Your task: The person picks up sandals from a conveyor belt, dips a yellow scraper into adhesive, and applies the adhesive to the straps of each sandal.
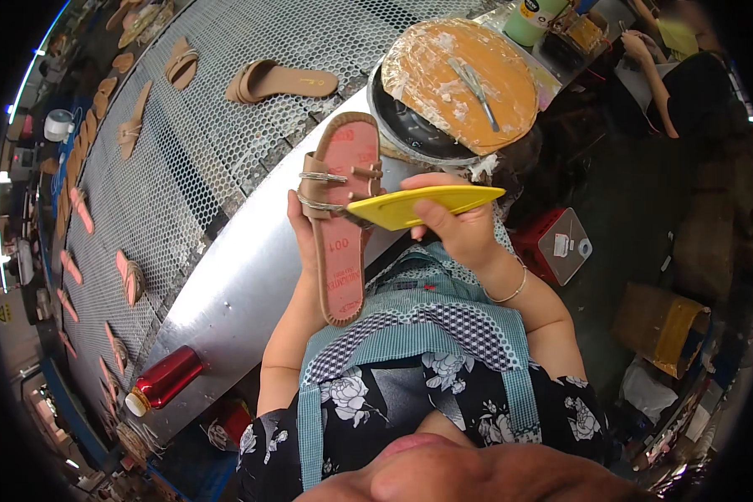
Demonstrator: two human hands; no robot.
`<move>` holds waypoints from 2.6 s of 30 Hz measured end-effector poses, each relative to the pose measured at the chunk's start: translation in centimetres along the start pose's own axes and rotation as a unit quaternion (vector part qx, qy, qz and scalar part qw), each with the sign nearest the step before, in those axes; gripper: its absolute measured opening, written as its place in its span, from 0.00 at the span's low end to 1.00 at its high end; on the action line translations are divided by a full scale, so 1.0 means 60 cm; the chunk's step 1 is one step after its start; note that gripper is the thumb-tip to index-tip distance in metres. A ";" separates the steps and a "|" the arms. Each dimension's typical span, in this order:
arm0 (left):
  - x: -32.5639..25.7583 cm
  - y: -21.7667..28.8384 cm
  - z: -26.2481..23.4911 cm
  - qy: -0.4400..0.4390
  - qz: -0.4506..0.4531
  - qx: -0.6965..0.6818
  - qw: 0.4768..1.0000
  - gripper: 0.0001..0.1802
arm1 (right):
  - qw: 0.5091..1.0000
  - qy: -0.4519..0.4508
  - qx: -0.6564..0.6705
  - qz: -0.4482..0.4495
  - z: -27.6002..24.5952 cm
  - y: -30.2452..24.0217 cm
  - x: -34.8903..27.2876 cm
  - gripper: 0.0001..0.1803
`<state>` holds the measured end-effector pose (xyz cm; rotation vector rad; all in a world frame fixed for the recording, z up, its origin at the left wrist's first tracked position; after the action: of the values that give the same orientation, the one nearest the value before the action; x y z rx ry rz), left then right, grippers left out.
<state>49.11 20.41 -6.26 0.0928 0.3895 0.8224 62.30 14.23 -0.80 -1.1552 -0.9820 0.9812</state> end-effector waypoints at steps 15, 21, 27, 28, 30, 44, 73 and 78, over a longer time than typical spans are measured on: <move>0.002 -0.039 -0.012 0.001 -0.025 0.057 0.998 0.43 | 0.878 -0.042 -0.304 -0.366 0.034 -0.108 -0.016 0.10; 0.009 -0.034 -0.004 0.009 0.006 0.055 0.998 0.44 | 0.858 -0.039 -0.316 -0.402 0.035 -0.113 -0.025 0.13; 0.020 -0.026 -0.025 -0.001 -0.022 0.086 0.996 0.45 | 0.810 -0.107 -0.388 -0.427 0.069 -0.096 -0.052 0.17; 0.019 -0.027 -0.026 0.000 -0.022 0.086 0.996 0.45 | 0.808 -0.094 -0.386 -0.435 0.066 -0.099 -0.055 0.18; 0.019 -0.025 -0.024 -0.009 -0.014 0.069 0.997 0.45 | 0.806 -0.082 -0.384 -0.444 0.066 -0.101 -0.055 0.18; 0.015 -0.030 -0.024 0.021 0.002 0.068 0.997 0.41 | 0.981 -0.017 -0.156 -0.112 0.006 -0.027 0.013 0.10; 0.046 -0.006 -0.048 -0.041 0.034 0.068 0.996 0.41 | 0.890 -0.053 -0.309 -0.332 0.032 -0.065 0.012 0.12; 0.051 0.090 -0.109 -0.059 -0.035 0.234 0.970 0.36 | 0.991 0.067 -0.107 0.042 -0.094 0.004 0.062 0.09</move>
<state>44.77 25.88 -12.00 0.5612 0.4664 0.6386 68.67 16.35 -1.41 -1.4322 -0.9530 0.8667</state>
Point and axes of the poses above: each hand's wrist, its own x-axis towards the middle knuckle, its own z-axis out of the palm, y = z × x, the point moved 9 cm from there along x, towards the middle knuckle, and after that the axes turned 14 degrees about -x, right-handed, at the moved point
